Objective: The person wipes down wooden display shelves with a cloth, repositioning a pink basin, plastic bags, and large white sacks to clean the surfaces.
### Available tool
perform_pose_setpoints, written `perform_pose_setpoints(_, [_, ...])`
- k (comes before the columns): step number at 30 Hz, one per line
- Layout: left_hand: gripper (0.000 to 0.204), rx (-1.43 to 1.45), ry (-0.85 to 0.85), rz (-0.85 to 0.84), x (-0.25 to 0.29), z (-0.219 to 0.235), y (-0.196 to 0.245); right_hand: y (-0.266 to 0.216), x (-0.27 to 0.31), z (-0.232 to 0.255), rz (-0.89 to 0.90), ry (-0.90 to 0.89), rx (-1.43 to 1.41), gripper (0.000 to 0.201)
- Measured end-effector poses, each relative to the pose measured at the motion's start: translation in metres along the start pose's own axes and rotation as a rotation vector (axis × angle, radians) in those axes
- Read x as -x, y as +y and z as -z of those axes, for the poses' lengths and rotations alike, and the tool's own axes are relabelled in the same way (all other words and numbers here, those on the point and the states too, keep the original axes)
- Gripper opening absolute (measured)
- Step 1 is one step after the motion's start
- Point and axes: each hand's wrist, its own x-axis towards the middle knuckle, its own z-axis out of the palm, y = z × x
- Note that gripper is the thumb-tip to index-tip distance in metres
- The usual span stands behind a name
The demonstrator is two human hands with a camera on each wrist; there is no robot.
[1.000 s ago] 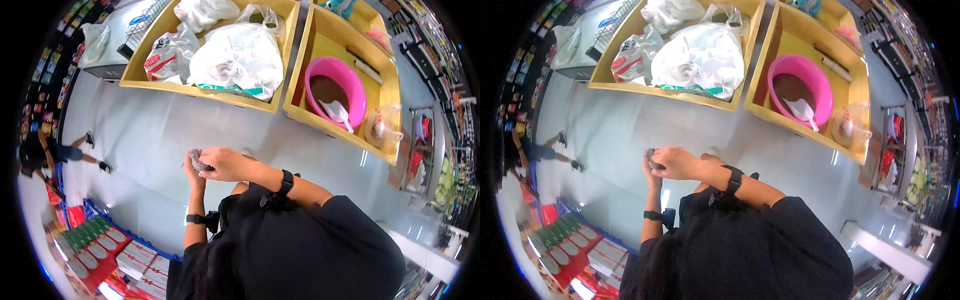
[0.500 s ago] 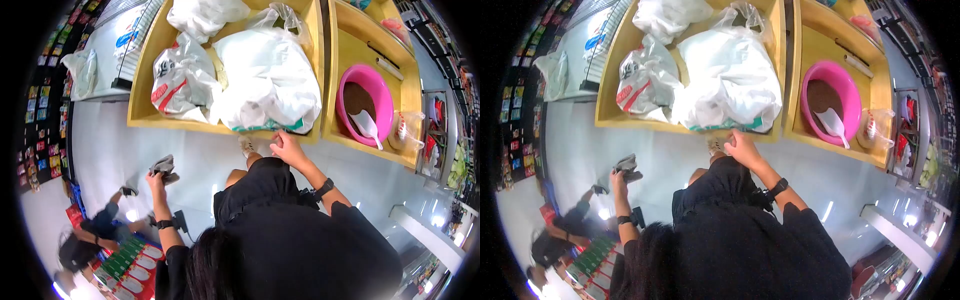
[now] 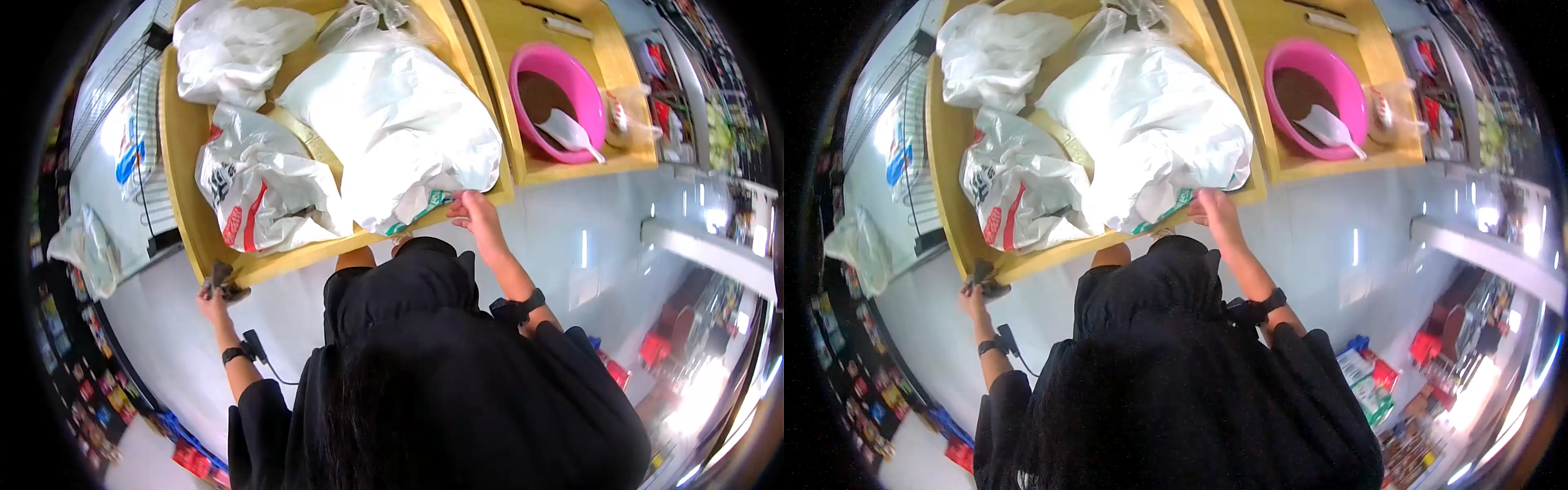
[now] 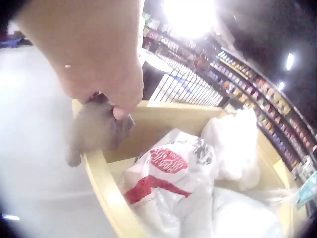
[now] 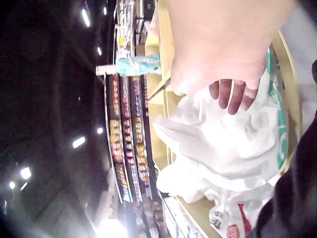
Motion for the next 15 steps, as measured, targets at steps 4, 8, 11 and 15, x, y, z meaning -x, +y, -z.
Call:
perform_pose_setpoints(4, [0.041, -0.458, -0.068, -0.276, -0.022, -0.036, -0.014, -0.012, 0.012, -0.023, -0.054, 0.154, -0.339, 0.045])
perform_pose_setpoints(8, [0.034, -0.672, -0.294, -0.197, -0.014, -0.048, 0.005, -0.006, 0.019, -0.039, -0.087, 0.186, -0.235, 0.041])
perform_pose_setpoints(11, [0.033, -0.815, -0.285, -0.268, -0.006, -0.044, 0.018, -0.006, 0.022, -0.054, -0.025, 0.21, 0.06, 0.035])
perform_pose_setpoints(15, [0.031, -0.772, -0.136, -0.21, 0.018, -0.027, 0.039, 0.003, 0.02, -0.063, -0.028, 0.213, 0.152, 0.033])
